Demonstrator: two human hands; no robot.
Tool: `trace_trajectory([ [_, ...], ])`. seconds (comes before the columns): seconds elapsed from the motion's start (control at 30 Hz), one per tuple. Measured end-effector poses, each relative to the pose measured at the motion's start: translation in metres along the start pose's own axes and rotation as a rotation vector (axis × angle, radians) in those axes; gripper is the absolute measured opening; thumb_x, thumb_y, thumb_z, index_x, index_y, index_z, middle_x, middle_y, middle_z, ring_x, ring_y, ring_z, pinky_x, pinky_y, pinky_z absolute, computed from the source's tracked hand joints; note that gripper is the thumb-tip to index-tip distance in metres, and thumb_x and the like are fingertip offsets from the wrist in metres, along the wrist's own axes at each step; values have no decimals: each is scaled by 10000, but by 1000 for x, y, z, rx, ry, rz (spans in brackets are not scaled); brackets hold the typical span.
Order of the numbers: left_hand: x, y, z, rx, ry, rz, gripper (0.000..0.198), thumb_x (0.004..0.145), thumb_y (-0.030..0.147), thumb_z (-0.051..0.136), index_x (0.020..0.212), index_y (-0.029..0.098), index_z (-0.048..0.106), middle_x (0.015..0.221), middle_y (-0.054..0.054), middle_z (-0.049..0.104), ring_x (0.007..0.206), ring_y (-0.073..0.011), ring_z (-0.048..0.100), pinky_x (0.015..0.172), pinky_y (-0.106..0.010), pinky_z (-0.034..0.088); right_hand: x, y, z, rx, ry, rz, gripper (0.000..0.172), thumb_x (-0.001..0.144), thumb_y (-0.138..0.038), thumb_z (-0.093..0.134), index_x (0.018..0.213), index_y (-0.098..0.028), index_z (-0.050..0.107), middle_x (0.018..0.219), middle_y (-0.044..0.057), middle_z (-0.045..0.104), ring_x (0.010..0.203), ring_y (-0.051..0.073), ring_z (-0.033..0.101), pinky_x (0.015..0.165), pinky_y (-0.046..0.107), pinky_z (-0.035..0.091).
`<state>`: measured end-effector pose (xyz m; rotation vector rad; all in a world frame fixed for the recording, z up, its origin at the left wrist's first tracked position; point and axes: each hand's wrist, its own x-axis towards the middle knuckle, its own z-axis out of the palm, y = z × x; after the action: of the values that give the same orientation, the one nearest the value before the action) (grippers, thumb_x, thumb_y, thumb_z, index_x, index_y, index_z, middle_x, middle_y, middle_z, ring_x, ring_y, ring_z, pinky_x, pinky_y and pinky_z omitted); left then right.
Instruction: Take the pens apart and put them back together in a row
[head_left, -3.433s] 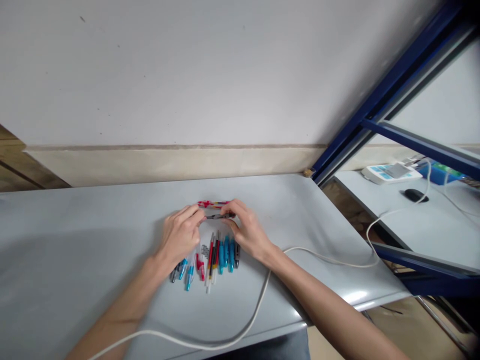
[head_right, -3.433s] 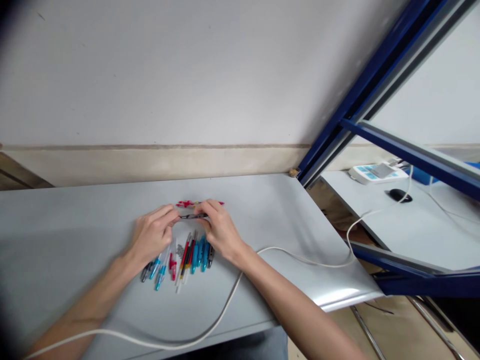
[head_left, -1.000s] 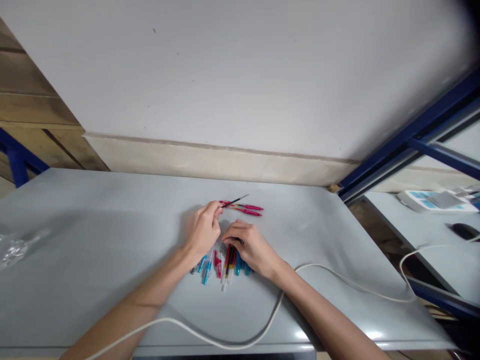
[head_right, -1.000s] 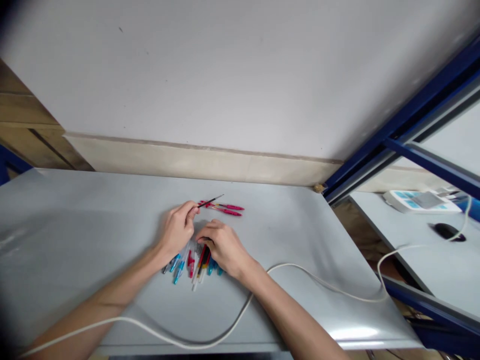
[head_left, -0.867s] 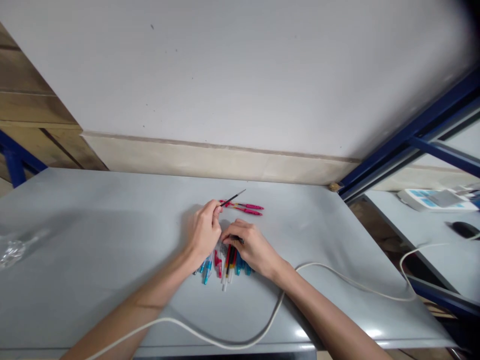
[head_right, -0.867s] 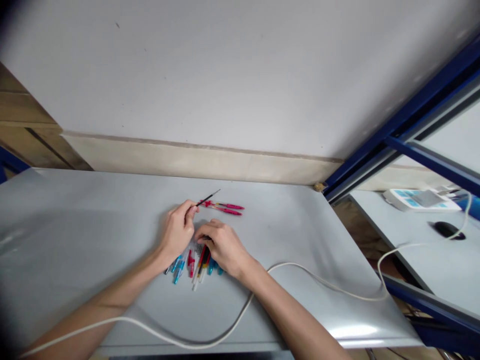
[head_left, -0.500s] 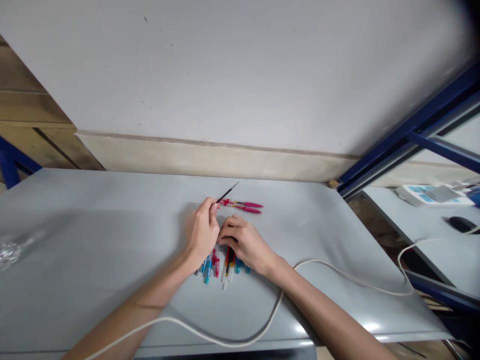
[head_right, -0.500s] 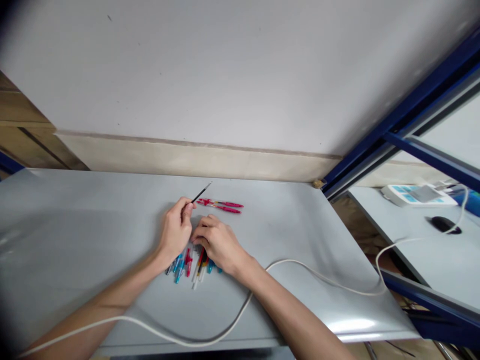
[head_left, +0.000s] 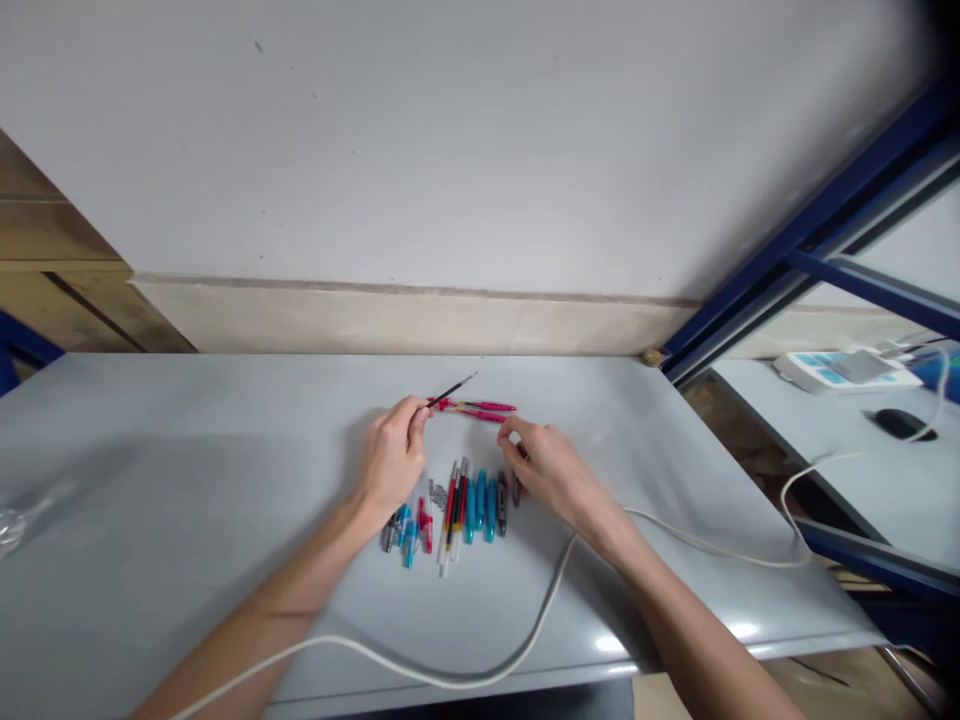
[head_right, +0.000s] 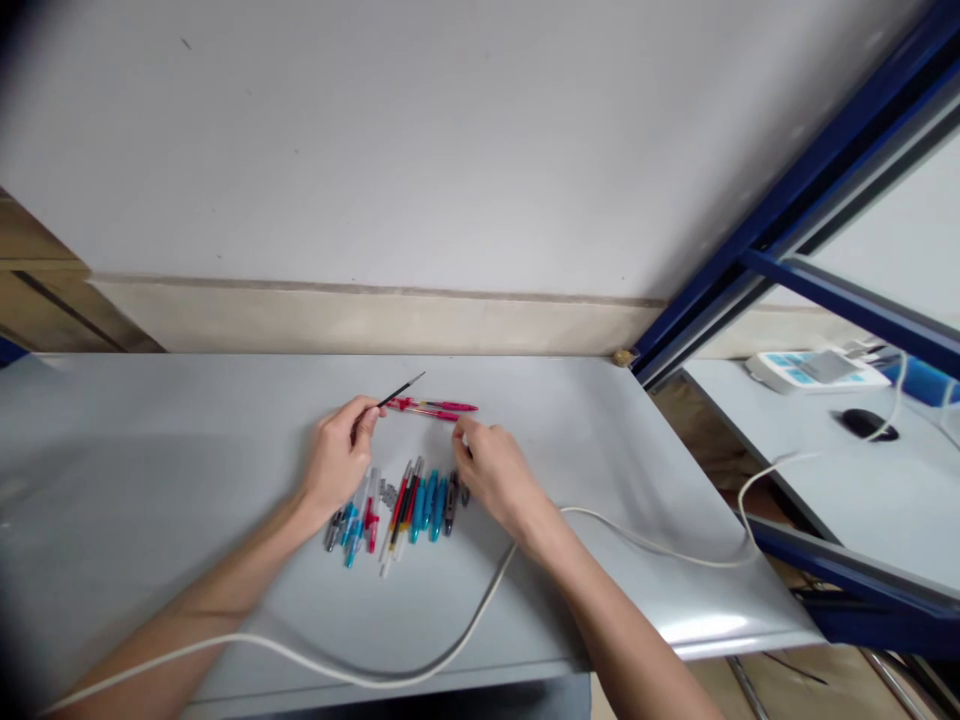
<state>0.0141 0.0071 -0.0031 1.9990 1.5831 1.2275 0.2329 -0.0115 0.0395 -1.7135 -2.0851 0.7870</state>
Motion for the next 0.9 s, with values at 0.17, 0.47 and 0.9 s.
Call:
trace_trajectory([
  [0.17,-1,1,1,2,-12,34,209,1013,251,440,928,210,626,884,-16,729,785,-169,655,721,-272,441,-4,-3,1,-26,-107,7,126,882,-125,516,827,-216,584,462,-37,559,388,134,497,494,251,314],
  [0.47,-3,4,1,-66,-139,147,209,1029,255,424,982,215,623,884,-25,704,793,-162,648,748,-269,477,11,9,-3,177,28,-95,173,933,-321,602,907,-177,694,550,-23,564,510,132,478,537,264,329],
  [0.9,-4,4,1,-121,-217,281,303,1045,227,414,1250,219,637,1143,-78,685,1012,-182,660,903,-306,519,24,10,14,1124,283,-53,353,835,-495,752,914,-151,755,697,13,602,548,99,475,476,229,392],
])
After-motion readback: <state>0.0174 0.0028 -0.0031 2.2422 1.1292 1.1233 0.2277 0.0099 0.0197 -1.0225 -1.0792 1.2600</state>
